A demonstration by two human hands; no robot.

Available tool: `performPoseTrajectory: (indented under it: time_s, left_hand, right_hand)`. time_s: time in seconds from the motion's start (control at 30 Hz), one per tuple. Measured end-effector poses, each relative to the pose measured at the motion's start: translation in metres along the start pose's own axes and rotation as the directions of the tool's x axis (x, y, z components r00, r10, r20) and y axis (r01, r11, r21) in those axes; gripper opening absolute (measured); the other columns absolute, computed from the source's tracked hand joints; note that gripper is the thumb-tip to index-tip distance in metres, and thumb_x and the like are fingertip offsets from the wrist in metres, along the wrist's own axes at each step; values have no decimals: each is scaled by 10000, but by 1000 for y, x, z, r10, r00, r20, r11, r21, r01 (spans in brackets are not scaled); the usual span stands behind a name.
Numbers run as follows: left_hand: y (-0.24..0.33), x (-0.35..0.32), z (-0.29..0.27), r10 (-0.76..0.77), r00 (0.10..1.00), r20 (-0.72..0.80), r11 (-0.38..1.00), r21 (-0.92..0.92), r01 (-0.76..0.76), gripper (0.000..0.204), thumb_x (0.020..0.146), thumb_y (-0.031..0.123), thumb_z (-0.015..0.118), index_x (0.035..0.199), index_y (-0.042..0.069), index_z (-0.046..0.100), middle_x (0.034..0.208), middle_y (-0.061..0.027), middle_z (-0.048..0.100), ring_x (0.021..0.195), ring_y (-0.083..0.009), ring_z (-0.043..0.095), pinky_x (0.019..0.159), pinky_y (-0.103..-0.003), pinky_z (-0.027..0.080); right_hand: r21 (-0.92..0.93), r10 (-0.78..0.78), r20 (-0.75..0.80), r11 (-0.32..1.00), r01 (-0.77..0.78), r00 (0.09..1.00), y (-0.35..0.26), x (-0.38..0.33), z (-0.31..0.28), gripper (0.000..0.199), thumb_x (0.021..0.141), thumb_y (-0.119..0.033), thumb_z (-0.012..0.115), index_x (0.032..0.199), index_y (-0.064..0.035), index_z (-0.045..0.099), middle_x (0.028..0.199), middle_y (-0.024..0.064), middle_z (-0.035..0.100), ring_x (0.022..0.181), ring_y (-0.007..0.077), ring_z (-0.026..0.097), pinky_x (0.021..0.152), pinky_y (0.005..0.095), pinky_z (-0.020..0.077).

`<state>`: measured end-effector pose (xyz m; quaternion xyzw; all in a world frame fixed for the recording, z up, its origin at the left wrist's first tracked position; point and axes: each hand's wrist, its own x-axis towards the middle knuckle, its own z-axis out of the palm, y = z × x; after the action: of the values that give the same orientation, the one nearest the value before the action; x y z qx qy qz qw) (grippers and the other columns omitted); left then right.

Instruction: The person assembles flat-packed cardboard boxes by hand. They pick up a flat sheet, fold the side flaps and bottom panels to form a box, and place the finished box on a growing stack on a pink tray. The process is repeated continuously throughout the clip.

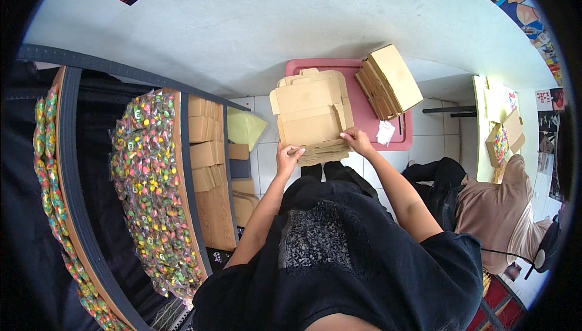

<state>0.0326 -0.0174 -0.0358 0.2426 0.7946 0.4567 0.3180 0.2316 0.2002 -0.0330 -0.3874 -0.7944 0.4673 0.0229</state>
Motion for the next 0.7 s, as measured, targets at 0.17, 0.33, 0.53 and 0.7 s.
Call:
performPoseTrajectory:
  time_s: [0.17,0.33,0.53,0.7]
  left_hand:
    - [6,3,11,-128,990,-61,990,-69,123,319,724,265,810,840,1,673,1203,-159,512,1109,-298,528,948,-363,420]
    - [-10,14,19,-182,974,-134,983,-37,179,396,730,313,798,896,-8,636,1134,-171,535,1074,-310,531,924,-387,427]
    - [-17,24,28,-103,960,-260,978,148,145,454,711,334,797,966,6,615,1061,-181,559,1044,-347,529,921,-431,421]
    - [-8,28,31,-165,964,-207,967,156,199,509,721,364,786,1031,-2,617,1117,-192,561,1109,-364,503,968,-441,397]
  right_hand:
    - [20,-144,-12,989,144,989,1,-8,-2,256,882,-198,627,1070,-27,657,996,174,668,942,308,649,833,377,500]
    - [14,-6,26,1000,6,1000,-4,-6,2,295,877,-123,600,1161,-43,590,1017,200,659,948,323,649,826,406,502]
    - [-53,-20,-221,999,9,975,-11,8,17,277,868,-64,544,1143,-55,566,985,206,664,944,384,630,826,445,496]
    - [-32,-22,-177,999,17,984,3,18,19,315,862,-26,529,1173,-78,535,1000,192,653,900,372,643,781,437,511]
